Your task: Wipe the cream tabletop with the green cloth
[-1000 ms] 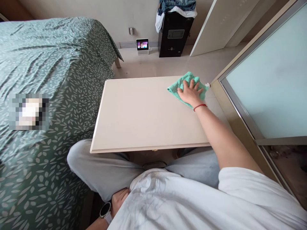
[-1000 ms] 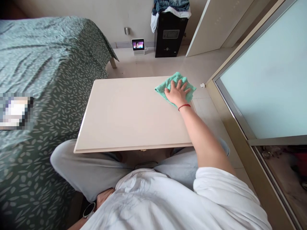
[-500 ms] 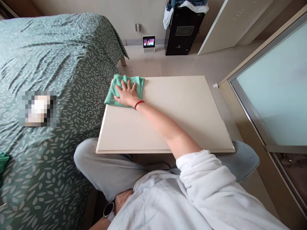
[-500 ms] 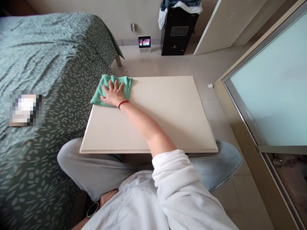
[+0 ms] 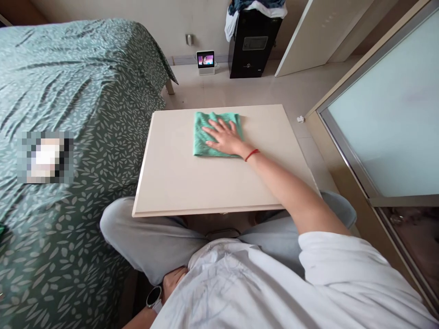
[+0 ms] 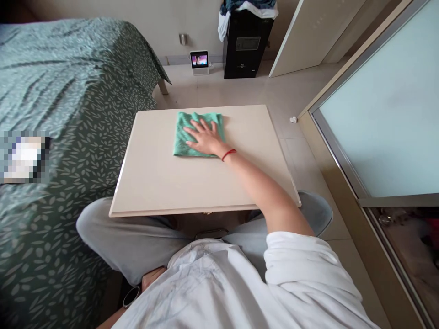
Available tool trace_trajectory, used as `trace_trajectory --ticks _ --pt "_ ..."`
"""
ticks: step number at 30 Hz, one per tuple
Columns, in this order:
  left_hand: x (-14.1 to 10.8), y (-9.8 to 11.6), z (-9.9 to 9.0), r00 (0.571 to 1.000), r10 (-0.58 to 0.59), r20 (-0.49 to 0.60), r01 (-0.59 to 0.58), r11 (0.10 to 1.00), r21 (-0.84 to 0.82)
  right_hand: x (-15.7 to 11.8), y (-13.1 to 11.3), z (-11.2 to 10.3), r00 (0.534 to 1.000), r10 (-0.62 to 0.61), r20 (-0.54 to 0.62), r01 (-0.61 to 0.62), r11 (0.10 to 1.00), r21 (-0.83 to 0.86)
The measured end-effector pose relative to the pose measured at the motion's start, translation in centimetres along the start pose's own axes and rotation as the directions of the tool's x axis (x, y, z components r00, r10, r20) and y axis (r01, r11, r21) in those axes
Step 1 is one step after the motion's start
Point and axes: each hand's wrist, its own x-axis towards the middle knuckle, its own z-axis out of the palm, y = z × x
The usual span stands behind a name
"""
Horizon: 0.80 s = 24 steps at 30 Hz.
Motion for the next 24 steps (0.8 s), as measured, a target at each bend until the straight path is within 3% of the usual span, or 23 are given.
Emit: trace_trajectory --ticks 3,6,9,11,12,14,17,19,21,24 --pt "0.1 -0.1 -0.1 1.000 0.024 -0.007 -0.024 1.000 -0.010 -4.3 5.8 -0.4 0.971 0.224 -0.082 -0.227 0.973 -0.037" --pt "0.1 -0.3 -0.1 0.999 0.043 0.001 -0.043 0.999 -0.020 -9.0 9.0 0.2 0.862 0.470 -0.188 -0.487 0.872 -0.053" --pt "0.1 -0.4 -0.2 0.998 0.055 0.016 -0.055 0.998 -0.024 -12.1 8.6 1.1 0.726 0.649 -0.227 -0.672 0.739 -0.036" --pt "0.0 -0.4 -0.1 0.998 0.053 0.017 -0.052 0.998 -0.024 -12.6 6.5 1.6 0.688 0.687 -0.234 -0.706 0.708 0.006" --pt "0.0 -0.4 -0.1 0.999 0.049 0.015 -0.049 0.999 -0.023 -12.2 5.1 1.8 0.701 0.672 -0.238 -0.687 0.726 0.026" --pt "-0.1 -0.4 0.0 0.999 0.047 0.012 -0.046 0.999 -0.024 -10.5 1.6 2.1 0.777 0.584 -0.234 -0.594 0.804 0.034" --pt "-0.2 -0.4 0.1 0.999 0.045 0.010 -0.044 0.999 -0.017 -6.5 -4.8 2.7 0.932 0.335 -0.142 -0.338 0.941 0.001" --pt "-0.2 -0.3 0.1 0.999 0.038 0.005 -0.038 0.999 -0.007 -3.7 -9.8 3.6 0.988 0.137 -0.077 -0.137 0.991 0.005" --pt "-0.3 -0.3 0.2 1.000 0.031 -0.006 -0.031 1.000 0.002 -1.6 -14.8 4.8 0.996 -0.072 -0.058 0.073 0.997 0.008" --pt "-0.3 -0.2 0.2 0.999 0.022 -0.024 -0.021 1.000 0.015 0.1 -20.5 6.7 0.943 -0.329 -0.049 0.329 0.944 -0.020"
